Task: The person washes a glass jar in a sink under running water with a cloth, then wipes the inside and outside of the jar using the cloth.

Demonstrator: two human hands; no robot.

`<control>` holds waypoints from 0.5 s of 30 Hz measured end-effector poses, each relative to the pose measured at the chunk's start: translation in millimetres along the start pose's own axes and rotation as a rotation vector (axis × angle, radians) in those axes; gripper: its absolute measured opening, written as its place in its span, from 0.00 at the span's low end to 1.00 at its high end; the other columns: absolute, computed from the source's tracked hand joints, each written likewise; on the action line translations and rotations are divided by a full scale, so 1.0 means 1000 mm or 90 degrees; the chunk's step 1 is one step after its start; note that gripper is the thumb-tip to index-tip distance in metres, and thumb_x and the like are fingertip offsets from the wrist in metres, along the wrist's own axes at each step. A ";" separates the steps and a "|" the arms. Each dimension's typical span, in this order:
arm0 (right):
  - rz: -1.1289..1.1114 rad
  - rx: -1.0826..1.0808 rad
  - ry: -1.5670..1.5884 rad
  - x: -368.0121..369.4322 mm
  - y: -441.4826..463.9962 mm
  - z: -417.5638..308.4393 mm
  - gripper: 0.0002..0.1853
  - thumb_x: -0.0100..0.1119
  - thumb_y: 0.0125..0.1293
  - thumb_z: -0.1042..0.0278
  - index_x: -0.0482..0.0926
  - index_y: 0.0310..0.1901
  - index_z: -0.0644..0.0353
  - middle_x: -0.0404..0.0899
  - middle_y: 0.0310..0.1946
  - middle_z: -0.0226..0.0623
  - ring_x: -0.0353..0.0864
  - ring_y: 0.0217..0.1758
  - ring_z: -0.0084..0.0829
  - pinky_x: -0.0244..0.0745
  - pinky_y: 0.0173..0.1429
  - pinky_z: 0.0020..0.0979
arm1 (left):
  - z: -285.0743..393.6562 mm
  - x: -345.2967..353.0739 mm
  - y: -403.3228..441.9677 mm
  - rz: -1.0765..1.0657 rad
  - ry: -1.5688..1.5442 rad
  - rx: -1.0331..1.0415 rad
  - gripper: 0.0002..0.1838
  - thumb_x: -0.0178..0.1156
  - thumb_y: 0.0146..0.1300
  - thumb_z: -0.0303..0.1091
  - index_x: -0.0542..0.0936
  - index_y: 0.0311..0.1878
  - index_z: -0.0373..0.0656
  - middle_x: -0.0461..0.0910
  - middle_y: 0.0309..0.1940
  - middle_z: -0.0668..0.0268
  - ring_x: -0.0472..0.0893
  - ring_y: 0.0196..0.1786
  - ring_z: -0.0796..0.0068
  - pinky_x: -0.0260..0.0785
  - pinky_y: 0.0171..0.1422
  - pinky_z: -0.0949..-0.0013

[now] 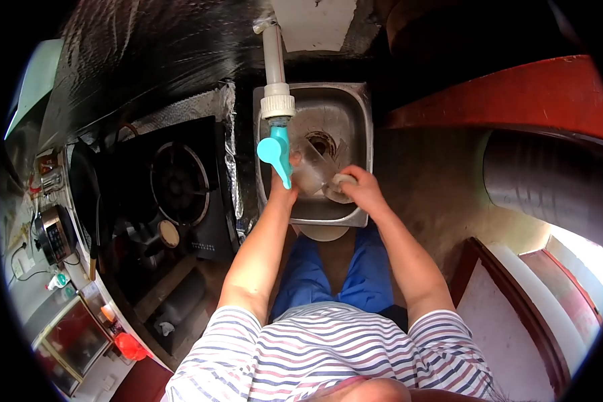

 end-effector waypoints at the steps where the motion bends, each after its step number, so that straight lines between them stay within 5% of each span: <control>1: -0.009 -0.013 0.089 -0.005 -0.002 -0.006 0.17 0.59 0.51 0.73 0.78 0.45 0.63 0.82 0.36 0.39 0.81 0.42 0.32 0.73 0.49 0.29 | 0.003 0.000 -0.001 -0.033 0.033 -0.009 0.32 0.65 0.55 0.31 0.64 0.63 0.48 0.69 0.55 0.62 0.72 0.54 0.66 0.67 0.59 0.61; 4: -0.034 -0.069 0.158 0.011 -0.019 -0.037 0.16 0.58 0.54 0.73 0.78 0.47 0.63 0.81 0.42 0.39 0.80 0.47 0.31 0.72 0.53 0.28 | 0.005 0.006 -0.005 -0.077 0.047 0.009 0.32 0.64 0.56 0.28 0.62 0.64 0.47 0.68 0.56 0.60 0.72 0.54 0.66 0.67 0.58 0.64; 8: 0.065 -0.462 -0.209 0.042 -0.021 -0.060 0.18 0.53 0.54 0.77 0.77 0.49 0.58 0.76 0.51 0.41 0.71 0.56 0.44 0.67 0.59 0.36 | 0.015 0.021 -0.023 -0.073 0.054 0.017 0.30 0.62 0.58 0.26 0.63 0.63 0.45 0.69 0.55 0.60 0.72 0.54 0.68 0.68 0.57 0.67; 14: 0.104 -0.450 -0.131 0.044 0.006 -0.056 0.16 0.52 0.55 0.80 0.77 0.46 0.59 0.76 0.47 0.42 0.72 0.53 0.44 0.68 0.57 0.36 | 0.020 0.008 -0.015 -0.081 0.048 0.012 0.30 0.62 0.57 0.24 0.63 0.62 0.43 0.70 0.52 0.60 0.73 0.52 0.69 0.68 0.57 0.68; 15: 0.153 -0.391 -0.101 0.041 0.012 -0.050 0.14 0.50 0.58 0.80 0.77 0.45 0.59 0.76 0.45 0.39 0.73 0.51 0.38 0.68 0.55 0.33 | 0.023 0.012 -0.017 -0.112 0.127 0.043 0.30 0.61 0.56 0.23 0.63 0.62 0.43 0.70 0.52 0.60 0.73 0.52 0.69 0.68 0.57 0.68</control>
Point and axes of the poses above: each hand's wrist, its own y-axis towards the middle knuckle, its own x-axis out of the palm, z = x × y, the point moved 4 cm from there along y, towards the middle knuckle
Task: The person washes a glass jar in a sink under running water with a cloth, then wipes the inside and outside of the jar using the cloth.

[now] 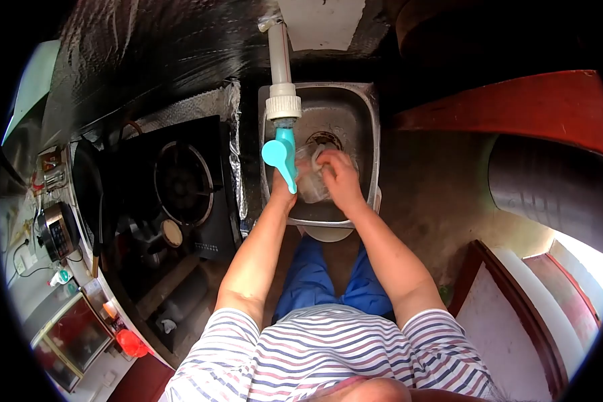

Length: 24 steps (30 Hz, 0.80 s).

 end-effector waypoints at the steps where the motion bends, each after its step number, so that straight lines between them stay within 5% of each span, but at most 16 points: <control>1: 0.000 -0.001 -0.002 0.000 0.004 0.007 0.14 0.50 0.58 0.80 0.77 0.45 0.59 0.76 0.45 0.39 0.73 0.51 0.38 0.68 0.55 0.33 | 0.004 0.003 -0.002 -0.030 0.080 0.027 0.31 0.61 0.55 0.21 0.62 0.63 0.43 0.70 0.52 0.60 0.73 0.52 0.69 0.68 0.57 0.68; 3: -0.019 0.360 0.232 0.002 0.006 0.043 0.13 0.50 0.61 0.78 0.77 0.47 0.58 0.77 0.45 0.34 0.74 0.53 0.33 0.67 0.57 0.29 | 0.003 0.007 -0.009 -0.048 0.064 0.022 0.32 0.60 0.54 0.21 0.62 0.63 0.43 0.70 0.51 0.61 0.73 0.52 0.69 0.68 0.58 0.67; 4: -0.018 0.362 0.231 0.001 0.006 0.050 0.13 0.50 0.61 0.78 0.77 0.47 0.58 0.77 0.45 0.34 0.74 0.53 0.33 0.67 0.57 0.29 | 0.001 0.009 -0.011 -0.066 0.050 0.017 0.33 0.59 0.53 0.21 0.62 0.63 0.42 0.70 0.51 0.61 0.74 0.52 0.68 0.68 0.58 0.66; 6: -0.054 0.420 0.570 0.010 0.004 0.058 0.14 0.52 0.65 0.73 0.74 0.52 0.57 0.75 0.49 0.32 0.71 0.56 0.27 0.65 0.59 0.27 | -0.002 0.004 -0.012 -0.060 -0.014 -0.026 0.32 0.59 0.54 0.23 0.62 0.63 0.43 0.71 0.52 0.60 0.74 0.52 0.67 0.68 0.59 0.64; 13: -0.134 0.558 0.715 0.018 -0.017 0.044 0.30 0.56 0.66 0.62 0.58 0.67 0.56 0.67 0.59 0.35 0.66 0.63 0.30 0.62 0.64 0.31 | -0.019 -0.002 0.012 0.003 -0.307 -0.125 0.26 0.56 0.60 0.33 0.65 0.62 0.41 0.71 0.56 0.58 0.73 0.58 0.60 0.66 0.63 0.58; 15: -0.157 0.550 0.631 0.012 -0.021 0.034 0.39 0.60 0.64 0.62 0.50 0.71 0.59 0.60 0.66 0.41 0.59 0.69 0.33 0.55 0.69 0.30 | -0.031 -0.005 0.017 0.023 -0.300 -0.132 0.26 0.55 0.62 0.36 0.64 0.62 0.41 0.71 0.55 0.58 0.73 0.57 0.61 0.66 0.62 0.59; 17: -0.145 0.536 0.519 0.018 -0.029 0.049 0.41 0.63 0.60 0.59 0.52 0.70 0.60 0.66 0.62 0.38 0.64 0.65 0.34 0.61 0.65 0.34 | -0.041 -0.004 0.017 0.036 -0.289 -0.142 0.26 0.55 0.64 0.39 0.64 0.62 0.40 0.72 0.54 0.58 0.73 0.56 0.62 0.66 0.62 0.61; 20: -0.047 0.395 0.266 0.010 -0.027 0.051 0.47 0.71 0.48 0.63 0.55 0.68 0.64 0.68 0.60 0.45 0.66 0.64 0.40 0.60 0.66 0.34 | -0.039 -0.001 0.011 0.088 0.013 -0.103 0.31 0.56 0.65 0.50 0.62 0.63 0.41 0.72 0.51 0.60 0.74 0.50 0.67 0.69 0.55 0.63; 24: -0.032 0.283 -0.001 0.012 -0.021 0.022 0.41 0.70 0.46 0.65 0.64 0.63 0.62 0.67 0.60 0.51 0.65 0.64 0.48 0.61 0.66 0.38 | -0.017 0.019 -0.013 0.083 0.165 -0.201 0.33 0.58 0.61 0.56 0.65 0.62 0.43 0.72 0.50 0.59 0.75 0.46 0.67 0.74 0.45 0.58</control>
Point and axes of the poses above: each hand's wrist, its own y-axis towards the middle knuckle, its own x-axis out of the palm, z = x × y, the point moved 4 cm from there along y, towards the middle knuckle
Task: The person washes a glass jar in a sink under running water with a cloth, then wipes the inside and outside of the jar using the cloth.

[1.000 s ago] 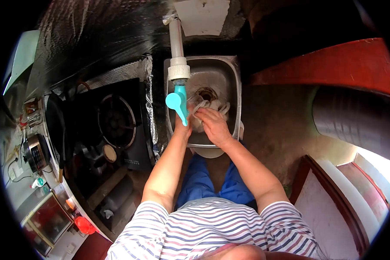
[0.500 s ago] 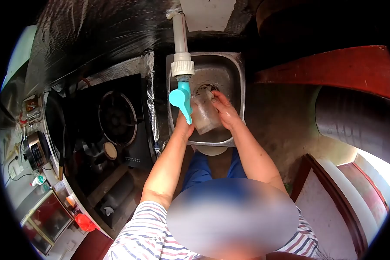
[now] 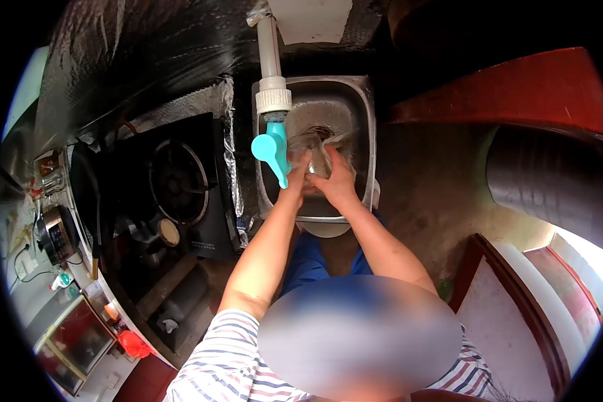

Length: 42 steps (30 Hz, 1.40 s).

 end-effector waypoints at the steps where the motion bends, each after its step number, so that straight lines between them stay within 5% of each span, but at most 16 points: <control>1: 0.002 -0.001 0.003 -0.002 -0.002 -0.006 0.41 0.70 0.46 0.65 0.64 0.63 0.62 0.67 0.60 0.51 0.65 0.64 0.48 0.61 0.66 0.38 | -0.005 -0.003 0.007 0.000 0.003 0.002 0.33 0.58 0.61 0.56 0.65 0.62 0.43 0.72 0.50 0.59 0.75 0.46 0.67 0.74 0.45 0.58; 6: 0.034 -0.208 -0.072 -0.011 -0.027 -0.029 0.27 0.66 0.48 0.65 0.73 0.52 0.61 0.69 0.57 0.48 0.64 0.64 0.50 0.61 0.66 0.42 | -0.024 0.005 0.014 -0.224 -0.376 -0.126 0.30 0.53 0.62 0.59 0.70 0.60 0.50 0.73 0.53 0.54 0.76 0.51 0.59 0.73 0.52 0.54; 9: -0.008 -0.275 -0.093 -0.012 -0.008 -0.016 0.27 0.62 0.55 0.60 0.72 0.56 0.61 0.70 0.57 0.48 0.64 0.65 0.48 0.60 0.67 0.39 | -0.046 0.003 0.018 -0.199 -0.318 -0.132 0.31 0.50 0.63 0.61 0.69 0.61 0.49 0.73 0.55 0.53 0.75 0.54 0.54 0.72 0.53 0.49; 11: -0.084 0.071 0.181 -0.014 0.020 0.009 0.31 0.58 0.62 0.55 0.64 0.63 0.61 0.65 0.62 0.44 0.64 0.65 0.41 0.58 0.68 0.35 | -0.044 0.009 0.004 -0.169 -0.281 -0.209 0.32 0.47 0.64 0.62 0.67 0.62 0.48 0.74 0.54 0.54 0.76 0.54 0.51 0.71 0.52 0.45; 13: -0.148 0.185 0.482 -0.003 0.034 0.031 0.35 0.53 0.66 0.46 0.60 0.66 0.62 0.63 0.65 0.40 0.66 0.63 0.37 0.63 0.66 0.33 | -0.042 0.008 0.007 -0.202 -0.235 -0.144 0.33 0.47 0.63 0.63 0.66 0.63 0.49 0.76 0.52 0.55 0.77 0.52 0.51 0.72 0.50 0.44; 15: -0.140 0.285 0.542 -0.004 0.030 0.041 0.34 0.48 0.69 0.44 0.58 0.68 0.59 0.64 0.64 0.38 0.64 0.66 0.36 0.60 0.67 0.34 | -0.031 0.013 0.002 -0.214 -0.217 -0.104 0.32 0.51 0.62 0.57 0.64 0.65 0.49 0.74 0.55 0.57 0.75 0.55 0.53 0.72 0.50 0.46; 17: -0.208 0.515 0.708 0.005 0.019 0.049 0.35 0.45 0.69 0.41 0.59 0.67 0.60 0.63 0.65 0.38 0.62 0.67 0.35 0.58 0.68 0.35 | -0.008 0.015 -0.001 -0.157 -0.146 0.095 0.35 0.59 0.60 0.44 0.58 0.68 0.50 0.68 0.59 0.59 0.74 0.55 0.59 0.71 0.53 0.50; 18: -0.223 0.485 0.726 0.006 0.016 0.053 0.35 0.44 0.68 0.38 0.60 0.66 0.59 0.63 0.64 0.39 0.63 0.66 0.35 0.59 0.68 0.37 | -0.007 0.014 0.005 -0.154 -0.130 0.108 0.38 0.61 0.57 0.36 0.56 0.69 0.46 0.71 0.56 0.61 0.73 0.56 0.64 0.70 0.56 0.61; 22: -0.239 0.460 0.615 0.002 0.002 0.067 0.39 0.48 0.66 0.37 0.59 0.66 0.61 0.65 0.62 0.40 0.66 0.63 0.35 0.64 0.64 0.34 | -0.003 0.004 0.009 -0.216 -0.039 0.161 0.46 0.66 0.50 0.29 0.53 0.72 0.43 0.65 0.63 0.58 0.66 0.64 0.67 0.61 0.65 0.66; 23: -0.280 0.528 0.592 -0.007 -0.005 0.071 0.33 0.50 0.68 0.45 0.61 0.65 0.63 0.69 0.59 0.39 0.69 0.61 0.33 0.66 0.61 0.30 | -0.001 -0.004 0.009 -0.213 -0.047 0.168 0.46 0.66 0.50 0.29 0.53 0.72 0.43 0.65 0.63 0.58 0.66 0.64 0.67 0.61 0.65 0.66; 26: -0.265 0.389 0.567 -0.022 -0.001 0.069 0.27 0.54 0.68 0.55 0.65 0.61 0.65 0.74 0.54 0.38 0.72 0.57 0.30 0.67 0.59 0.29 | -0.006 -0.028 0.017 -0.125 0.317 0.420 0.53 0.74 0.41 0.34 0.55 0.70 0.40 0.67 0.61 0.55 0.66 0.64 0.64 0.58 0.67 0.65; 28: -0.171 0.299 0.540 -0.037 0.008 0.051 0.22 0.55 0.67 0.63 0.69 0.57 0.67 0.76 0.50 0.37 0.74 0.54 0.28 0.68 0.57 0.28 | -0.009 -0.034 0.014 -0.104 0.365 0.402 0.51 0.75 0.39 0.39 0.58 0.68 0.39 0.68 0.60 0.53 0.68 0.62 0.59 0.60 0.66 0.63; 30: -0.162 0.273 0.455 -0.050 0.019 0.031 0.25 0.54 0.66 0.62 0.68 0.59 0.70 0.75 0.52 0.40 0.74 0.53 0.29 0.68 0.58 0.28 | -0.010 -0.040 0.010 -0.054 0.467 0.362 0.52 0.76 0.36 0.44 0.61 0.67 0.41 0.68 0.59 0.49 0.67 0.63 0.51 0.61 0.66 0.59; 35: -0.210 0.130 0.172 -0.066 0.035 -0.041 0.26 0.54 0.64 0.61 0.68 0.60 0.69 0.78 0.48 0.44 0.75 0.52 0.30 0.68 0.55 0.27 | 0.000 -0.045 -0.010 -0.023 0.481 0.430 0.53 0.75 0.35 0.41 0.59 0.68 0.43 0.65 0.63 0.54 0.64 0.66 0.55 0.59 0.68 0.60; 40: -0.277 0.162 0.247 -0.051 0.026 -0.085 0.15 0.59 0.59 0.68 0.76 0.45 0.68 0.79 0.33 0.36 0.76 0.35 0.25 0.72 0.38 0.26 | 0.011 -0.051 -0.027 0.006 0.484 0.491 0.51 0.74 0.35 0.36 0.61 0.67 0.46 0.65 0.63 0.59 0.63 0.66 0.56 0.58 0.69 0.60; 42: -0.381 0.097 0.077 -0.029 0.038 -0.065 0.15 0.61 0.56 0.67 0.78 0.44 0.66 0.80 0.34 0.38 0.78 0.35 0.28 0.73 0.39 0.29 | 0.012 -0.049 -0.030 0.002 0.479 0.549 0.51 0.74 0.35 0.36 0.61 0.67 0.48 0.65 0.63 0.58 0.64 0.66 0.55 0.58 0.69 0.59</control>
Point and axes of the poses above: each hand's wrist, its own y-axis towards the middle knuckle, its own x-axis out of the palm, z = x × y, the point moved 4 cm from there along y, towards the middle knuckle
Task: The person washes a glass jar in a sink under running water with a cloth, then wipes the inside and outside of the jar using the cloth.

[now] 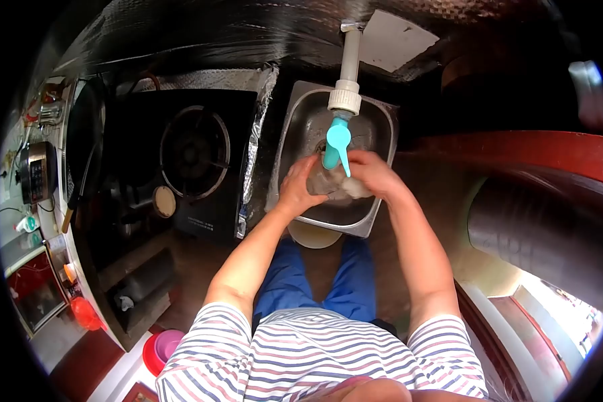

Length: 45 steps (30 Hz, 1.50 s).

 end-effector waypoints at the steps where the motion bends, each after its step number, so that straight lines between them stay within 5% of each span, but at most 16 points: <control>1: -0.063 -0.002 -0.074 0.008 0.007 0.001 0.15 0.61 0.55 0.66 0.79 0.43 0.66 0.81 0.34 0.40 0.79 0.36 0.29 0.73 0.40 0.31 | 0.004 -0.001 0.000 0.002 -0.006 0.002 0.51 0.74 0.35 0.36 0.61 0.67 0.48 0.65 0.63 0.58 0.64 0.66 0.55 0.58 0.69 0.59; 4: -0.170 0.025 -0.307 0.025 0.026 0.008 0.15 0.60 0.55 0.65 0.80 0.42 0.64 0.82 0.36 0.45 0.80 0.37 0.36 0.73 0.42 0.34 | 0.011 0.003 -0.002 -0.016 0.057 0.015 0.51 0.75 0.35 0.37 0.61 0.67 0.50 0.65 0.63 0.58 0.64 0.66 0.55 0.60 0.68 0.59; 9: -0.223 0.019 -0.352 0.037 0.037 0.037 0.15 0.56 0.57 0.65 0.79 0.44 0.62 0.81 0.39 0.52 0.80 0.42 0.48 0.73 0.46 0.40 | -0.002 0.020 -0.006 -0.070 0.004 -0.044 0.52 0.74 0.36 0.38 0.59 0.68 0.51 0.65 0.63 0.58 0.65 0.65 0.55 0.62 0.66 0.58; 11: 0.099 -0.195 -0.345 0.029 0.018 0.014 0.14 0.55 0.56 0.68 0.79 0.44 0.62 0.80 0.40 0.52 0.80 0.44 0.47 0.72 0.48 0.41 | -0.012 0.023 -0.004 -0.040 -0.049 -0.061 0.52 0.74 0.36 0.38 0.59 0.68 0.51 0.65 0.63 0.58 0.65 0.65 0.55 0.62 0.67 0.59; 15: 0.293 -0.220 -0.330 -0.023 0.013 0.034 0.23 0.53 0.53 0.81 0.74 0.54 0.63 0.75 0.52 0.52 0.74 0.57 0.48 0.69 0.59 0.37 | -0.028 0.030 -0.002 -0.036 -0.085 -0.073 0.53 0.74 0.36 0.40 0.58 0.69 0.46 0.64 0.65 0.56 0.64 0.67 0.56 0.56 0.70 0.61; 19: 0.045 -0.092 -0.372 -0.012 0.037 0.104 0.30 0.60 0.49 0.79 0.70 0.58 0.62 0.71 0.58 0.50 0.70 0.61 0.47 0.67 0.62 0.35 | -0.027 0.023 -0.003 -0.043 -0.114 -0.098 0.53 0.74 0.35 0.38 0.58 0.69 0.48 0.65 0.65 0.56 0.64 0.67 0.56 0.56 0.70 0.61; 23: 0.086 0.077 -0.189 -0.018 0.028 0.084 0.28 0.63 0.46 0.75 0.75 0.54 0.62 0.79 0.48 0.47 0.78 0.53 0.40 0.69 0.58 0.31 | -0.025 0.012 0.001 -0.030 -0.096 -0.081 0.53 0.74 0.36 0.36 0.58 0.69 0.48 0.65 0.64 0.57 0.63 0.67 0.56 0.57 0.70 0.60; 28: 0.192 -0.081 -0.172 -0.032 0.007 0.043 0.26 0.60 0.47 0.75 0.75 0.53 0.64 0.80 0.42 0.43 0.79 0.47 0.32 0.70 0.55 0.27 | -0.031 0.019 0.002 -0.045 -0.044 -0.095 0.51 0.73 0.37 0.36 0.59 0.69 0.50 0.65 0.64 0.57 0.63 0.67 0.55 0.57 0.69 0.61; 34: -0.054 0.073 0.043 -0.006 0.022 0.026 0.31 0.66 0.54 0.64 0.69 0.59 0.65 0.77 0.49 0.38 0.75 0.51 0.29 0.69 0.56 0.27 | -0.009 0.021 0.007 0.008 0.059 -0.069 0.48 0.73 0.36 0.38 0.63 0.65 0.47 0.65 0.62 0.58 0.64 0.65 0.55 0.59 0.65 0.55; 38: -0.267 0.036 0.030 0.011 0.017 0.029 0.31 0.67 0.52 0.66 0.70 0.59 0.63 0.75 0.51 0.34 0.72 0.54 0.27 0.66 0.58 0.27 | -0.002 0.009 0.009 0.007 0.174 0.076 0.49 0.73 0.35 0.38 0.63 0.66 0.57 0.65 0.61 0.61 0.61 0.66 0.59 0.55 0.62 0.52; 41: -0.257 0.047 0.118 0.018 0.016 0.020 0.32 0.70 0.47 0.68 0.71 0.57 0.63 0.76 0.49 0.35 0.72 0.53 0.28 0.67 0.58 0.28 | 0.004 0.002 0.017 0.008 0.203 0.135 0.49 0.74 0.34 0.37 0.65 0.65 0.60 0.66 0.59 0.61 0.62 0.65 0.60 0.55 0.58 0.53; 45: -0.211 -0.125 -0.162 0.023 0.024 0.036 0.30 0.72 0.44 0.69 0.73 0.52 0.62 0.77 0.45 0.38 0.75 0.49 0.32 0.68 0.57 0.30 | 0.002 -0.009 0.034 -0.023 0.239 0.203 0.49 0.74 0.32 0.36 0.65 0.65 0.62 0.66 0.58 0.62 0.63 0.64 0.60 0.56 0.57 0.51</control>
Point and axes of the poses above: each hand's wrist, its own y-axis towards the middle knuckle, its own x-axis out of the palm, z = x × y, the point moved 4 cm from there along y, towards the middle knuckle
